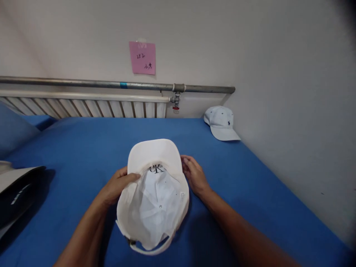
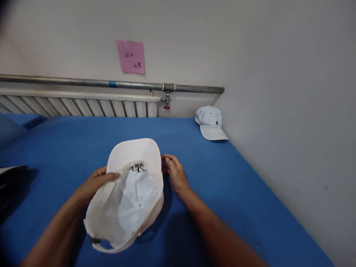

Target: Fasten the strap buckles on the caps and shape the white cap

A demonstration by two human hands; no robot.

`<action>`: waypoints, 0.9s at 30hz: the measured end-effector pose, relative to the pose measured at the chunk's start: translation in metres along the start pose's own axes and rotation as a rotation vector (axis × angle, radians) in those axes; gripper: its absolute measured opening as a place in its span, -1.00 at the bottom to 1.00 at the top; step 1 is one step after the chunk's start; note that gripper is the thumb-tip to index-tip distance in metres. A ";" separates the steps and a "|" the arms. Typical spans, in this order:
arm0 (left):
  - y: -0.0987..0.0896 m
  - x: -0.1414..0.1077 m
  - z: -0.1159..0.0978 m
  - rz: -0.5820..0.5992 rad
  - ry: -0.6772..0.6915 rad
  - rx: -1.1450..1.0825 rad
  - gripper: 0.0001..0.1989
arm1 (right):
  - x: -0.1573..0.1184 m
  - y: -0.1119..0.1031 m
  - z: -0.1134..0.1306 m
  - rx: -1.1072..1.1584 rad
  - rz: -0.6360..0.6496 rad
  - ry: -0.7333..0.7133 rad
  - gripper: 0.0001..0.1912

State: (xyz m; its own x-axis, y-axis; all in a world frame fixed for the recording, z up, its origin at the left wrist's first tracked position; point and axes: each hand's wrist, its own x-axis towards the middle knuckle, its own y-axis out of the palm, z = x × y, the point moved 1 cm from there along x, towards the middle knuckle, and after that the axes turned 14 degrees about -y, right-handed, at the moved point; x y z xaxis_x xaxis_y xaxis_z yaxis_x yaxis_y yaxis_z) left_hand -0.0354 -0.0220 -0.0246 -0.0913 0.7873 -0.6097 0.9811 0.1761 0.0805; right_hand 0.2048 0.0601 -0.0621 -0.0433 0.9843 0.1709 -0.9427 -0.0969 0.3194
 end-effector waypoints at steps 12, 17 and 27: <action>0.004 0.009 0.022 -0.153 0.133 -0.108 -0.65 | -0.004 -0.002 0.000 0.105 0.047 0.017 -0.63; 0.010 -0.010 0.037 -0.162 0.169 -0.157 -0.67 | -0.011 -0.001 0.003 0.119 0.090 0.004 -0.67; 0.027 -0.043 0.061 0.019 0.175 -0.235 -0.60 | -0.055 0.015 0.024 0.179 0.416 0.177 -0.55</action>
State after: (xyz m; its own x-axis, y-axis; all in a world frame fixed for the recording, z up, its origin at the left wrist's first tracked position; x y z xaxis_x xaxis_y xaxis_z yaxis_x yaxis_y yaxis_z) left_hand 0.0053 -0.0876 -0.0445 -0.1213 0.8782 -0.4626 0.9184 0.2761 0.2833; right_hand 0.2007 0.0011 -0.0439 -0.4747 0.8652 0.1617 -0.7625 -0.4960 0.4154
